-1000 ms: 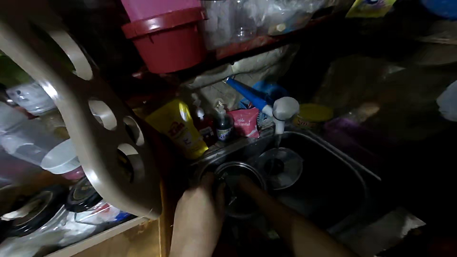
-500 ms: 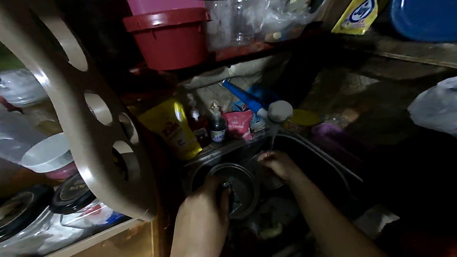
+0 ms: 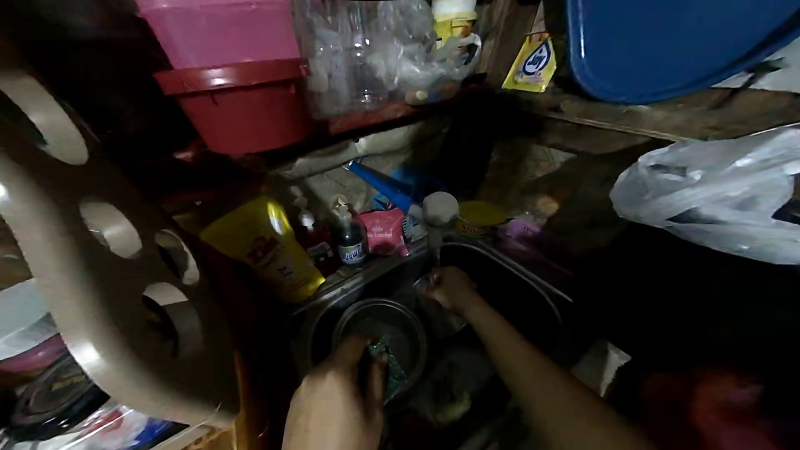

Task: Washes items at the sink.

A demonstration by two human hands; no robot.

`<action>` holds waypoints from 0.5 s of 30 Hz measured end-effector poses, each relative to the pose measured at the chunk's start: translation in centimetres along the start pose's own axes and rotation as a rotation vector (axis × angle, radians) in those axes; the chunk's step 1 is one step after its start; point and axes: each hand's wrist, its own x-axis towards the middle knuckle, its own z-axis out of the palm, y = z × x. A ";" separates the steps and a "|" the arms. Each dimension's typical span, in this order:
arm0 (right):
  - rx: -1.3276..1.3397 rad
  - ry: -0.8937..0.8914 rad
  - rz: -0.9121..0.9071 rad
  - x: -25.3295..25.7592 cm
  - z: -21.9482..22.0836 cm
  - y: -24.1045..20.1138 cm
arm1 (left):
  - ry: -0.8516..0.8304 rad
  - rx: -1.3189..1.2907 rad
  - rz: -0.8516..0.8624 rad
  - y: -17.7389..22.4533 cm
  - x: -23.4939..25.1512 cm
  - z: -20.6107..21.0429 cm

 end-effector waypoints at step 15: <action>-0.010 -0.001 0.044 -0.3 -0.2 0.5 | -0.017 0.032 -0.020 -0.2 0.3 1.0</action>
